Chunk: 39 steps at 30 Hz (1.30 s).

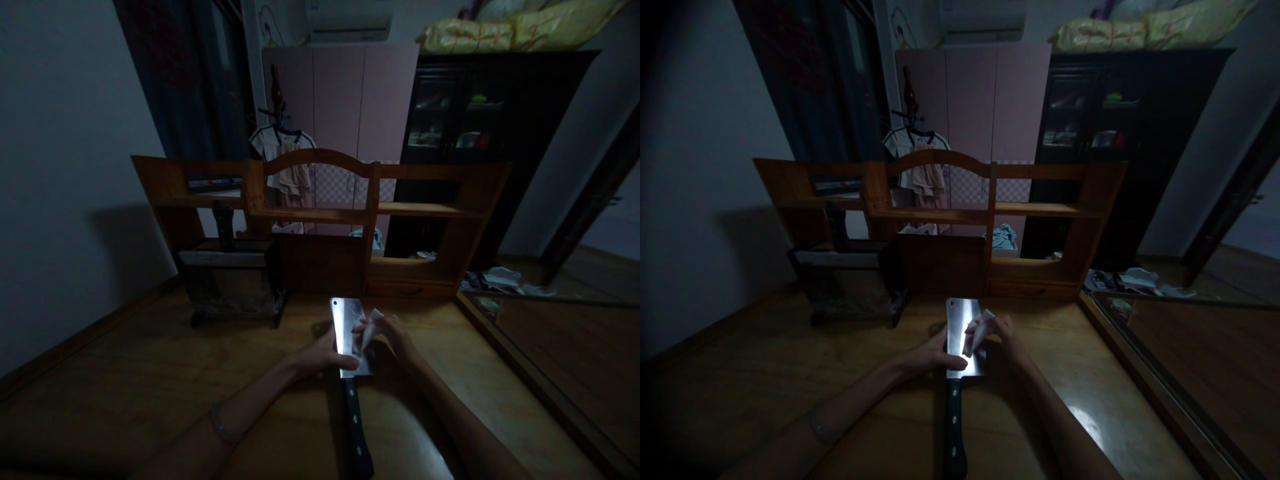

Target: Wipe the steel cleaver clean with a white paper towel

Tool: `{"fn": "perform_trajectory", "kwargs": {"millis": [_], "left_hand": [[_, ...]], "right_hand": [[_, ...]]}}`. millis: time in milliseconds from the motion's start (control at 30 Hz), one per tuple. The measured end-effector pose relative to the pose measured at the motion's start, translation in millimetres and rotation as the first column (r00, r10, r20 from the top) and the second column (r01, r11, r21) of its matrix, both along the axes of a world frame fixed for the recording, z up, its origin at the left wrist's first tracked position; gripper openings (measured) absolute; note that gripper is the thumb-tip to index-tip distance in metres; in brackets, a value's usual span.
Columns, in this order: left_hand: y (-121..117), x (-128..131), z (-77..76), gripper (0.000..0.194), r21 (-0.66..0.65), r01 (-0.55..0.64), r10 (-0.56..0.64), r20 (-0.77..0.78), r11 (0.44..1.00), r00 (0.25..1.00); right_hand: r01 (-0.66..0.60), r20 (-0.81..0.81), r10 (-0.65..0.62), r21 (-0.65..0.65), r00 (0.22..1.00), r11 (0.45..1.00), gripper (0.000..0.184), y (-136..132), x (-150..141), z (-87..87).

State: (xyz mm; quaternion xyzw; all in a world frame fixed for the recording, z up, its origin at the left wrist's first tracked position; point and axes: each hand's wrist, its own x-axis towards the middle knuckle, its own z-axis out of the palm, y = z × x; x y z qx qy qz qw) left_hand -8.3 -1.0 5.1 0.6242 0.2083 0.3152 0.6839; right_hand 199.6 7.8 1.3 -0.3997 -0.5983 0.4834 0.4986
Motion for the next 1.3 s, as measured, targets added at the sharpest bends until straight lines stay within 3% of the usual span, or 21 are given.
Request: {"fn": "perform_trajectory", "kwargs": {"millis": [200,367,500,667,833,1133,1300], "left_hand": [[2.3,0.3,-5.8,0.089,-0.017,-0.023,0.023,-0.012,1.000,1.000],[1.7,-0.2,-7.4,0.087,-0.047,-0.035,0.034,-0.027,0.998,0.999],[3.6,0.0,-12.2,0.081,-0.079,-0.049,0.047,-0.032,0.996,0.998],[5.6,1.6,-14.5,0.081,-0.091,-0.042,0.044,0.027,0.995,0.999],[4.3,2.4,-12.1,0.077,-0.094,-0.011,0.017,0.061,0.995,0.998],[3.4,2.9,-7.8,0.075,-0.084,-0.010,0.012,0.033,0.996,0.999],[6.3,1.8,-13.7,0.075,-0.083,-0.043,0.044,0.014,0.996,0.999]], "right_hand": [[-0.064,0.201,0.022,0.209,0.979,0.976,0.043,1.7,-1.1,-0.5],[-0.114,0.305,0.034,0.248,0.952,0.962,0.043,-1.2,-7.1,6.4],[-0.100,0.381,-0.025,0.305,0.924,0.947,0.041,-2.2,-7.0,8.4],[-0.069,0.208,0.019,0.238,0.978,0.969,0.039,-1.4,-4.2,7.9],[-0.129,0.014,0.128,0.093,0.992,0.987,0.045,1.2,-2.9,3.8],[-0.203,-0.081,0.204,0.023,0.976,0.979,0.054,11.6,-1.3,-8.6],[-0.211,-0.081,0.207,-0.043,0.975,0.976,0.051,6.6,-2.4,-3.8]]}}
